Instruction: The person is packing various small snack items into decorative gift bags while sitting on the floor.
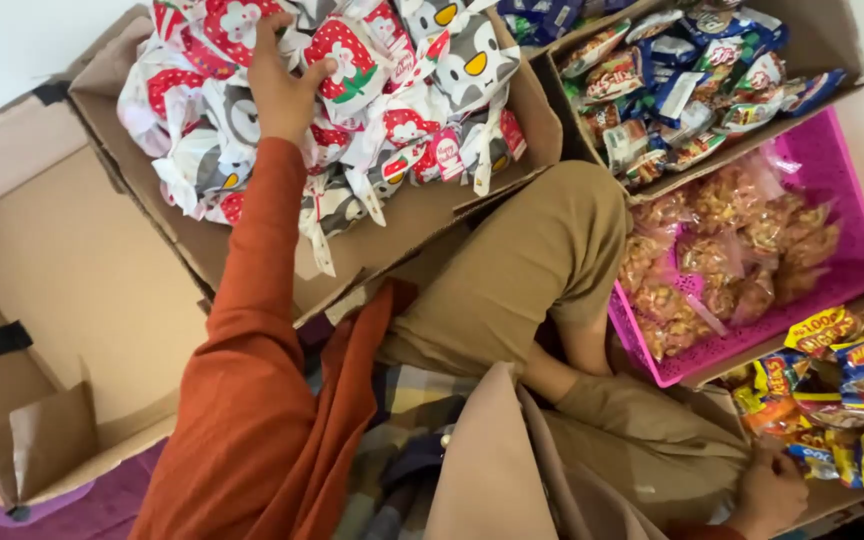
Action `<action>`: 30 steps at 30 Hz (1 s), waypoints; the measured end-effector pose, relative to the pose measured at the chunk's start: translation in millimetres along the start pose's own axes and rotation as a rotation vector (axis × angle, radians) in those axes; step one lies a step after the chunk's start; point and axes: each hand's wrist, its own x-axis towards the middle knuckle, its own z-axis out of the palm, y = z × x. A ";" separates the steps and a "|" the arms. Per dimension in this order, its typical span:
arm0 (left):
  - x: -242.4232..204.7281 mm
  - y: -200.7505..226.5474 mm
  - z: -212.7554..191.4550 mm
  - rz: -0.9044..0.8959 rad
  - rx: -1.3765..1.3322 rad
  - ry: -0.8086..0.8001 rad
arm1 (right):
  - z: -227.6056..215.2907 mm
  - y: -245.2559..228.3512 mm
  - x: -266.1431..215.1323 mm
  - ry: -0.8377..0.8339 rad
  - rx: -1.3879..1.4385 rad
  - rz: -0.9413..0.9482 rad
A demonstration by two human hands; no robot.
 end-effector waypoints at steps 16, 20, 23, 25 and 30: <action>-61.5 119.5 67.4 -0.029 0.248 0.138 | 0.2 -5.0 -4.2 0.025 -0.066 0.076; -98.3 207.7 120.9 0.084 -0.050 -0.185 | -9.1 -26.7 -14.4 0.113 -0.029 0.012; -130.5 234.7 165.6 0.253 -0.117 -0.365 | -11.5 -36.8 -29.3 0.215 0.092 -0.005; -141.7 250.4 182.3 0.354 -0.130 -0.489 | -16.9 -45.4 -41.5 0.317 0.185 -0.023; -153.6 262.0 200.6 0.663 0.394 -0.693 | -60.0 -63.7 -95.1 0.489 0.364 0.117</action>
